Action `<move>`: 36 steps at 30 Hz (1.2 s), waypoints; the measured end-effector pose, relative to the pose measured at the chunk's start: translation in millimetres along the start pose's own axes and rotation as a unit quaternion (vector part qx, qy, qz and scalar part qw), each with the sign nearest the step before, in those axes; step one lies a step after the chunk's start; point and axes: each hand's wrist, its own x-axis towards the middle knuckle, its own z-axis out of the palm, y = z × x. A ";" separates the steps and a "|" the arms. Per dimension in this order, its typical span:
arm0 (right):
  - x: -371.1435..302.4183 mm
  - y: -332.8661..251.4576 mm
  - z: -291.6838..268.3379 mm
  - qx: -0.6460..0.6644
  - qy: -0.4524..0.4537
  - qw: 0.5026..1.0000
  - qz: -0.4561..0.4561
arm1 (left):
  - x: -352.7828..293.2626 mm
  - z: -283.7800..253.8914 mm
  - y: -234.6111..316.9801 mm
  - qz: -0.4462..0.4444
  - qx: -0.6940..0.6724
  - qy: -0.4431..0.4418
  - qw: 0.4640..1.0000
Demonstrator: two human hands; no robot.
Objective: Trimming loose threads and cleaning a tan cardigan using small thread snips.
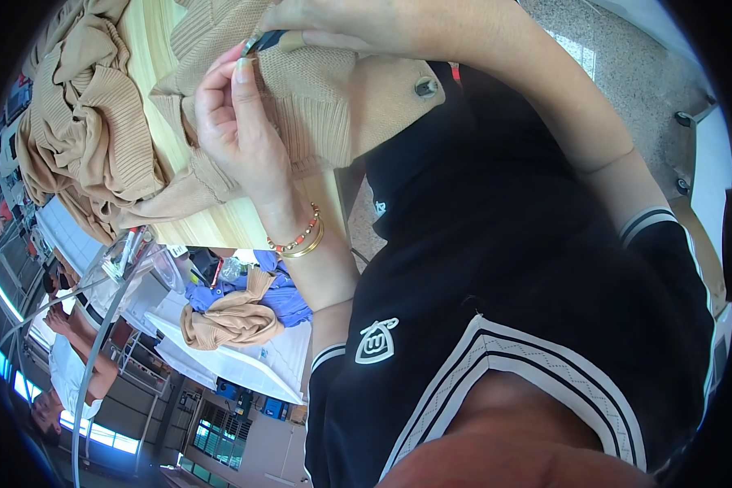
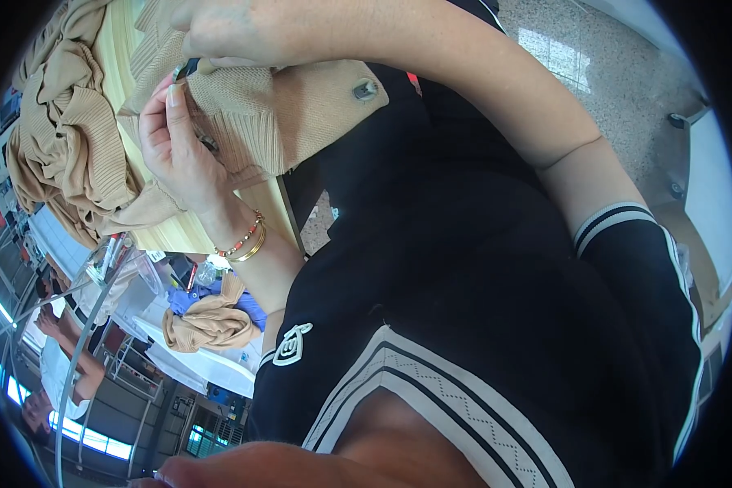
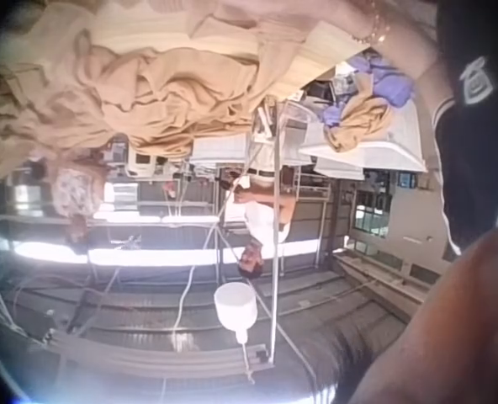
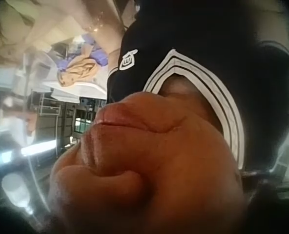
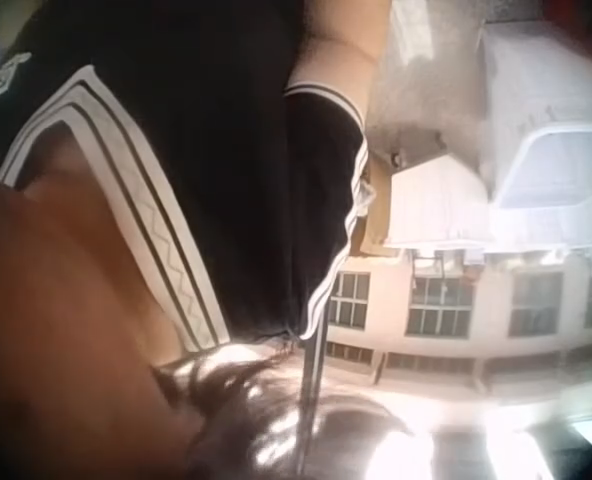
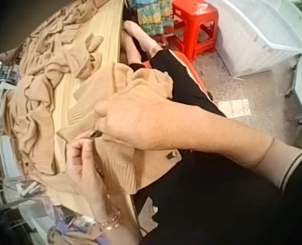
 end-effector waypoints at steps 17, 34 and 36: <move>3.8 -3.2 10.5 -0.028 -0.002 0.999 -0.035 | -2.7 4.1 -0.2 -0.002 -0.020 0.001 1.000; -4.3 10.6 27.8 0.025 0.158 0.984 -0.082 | -26.4 -58.7 34.5 0.026 0.178 0.156 0.971; -5.7 8.8 24.9 -0.001 0.151 0.983 -0.101 | -42.7 -54.5 36.2 0.025 0.231 0.143 0.962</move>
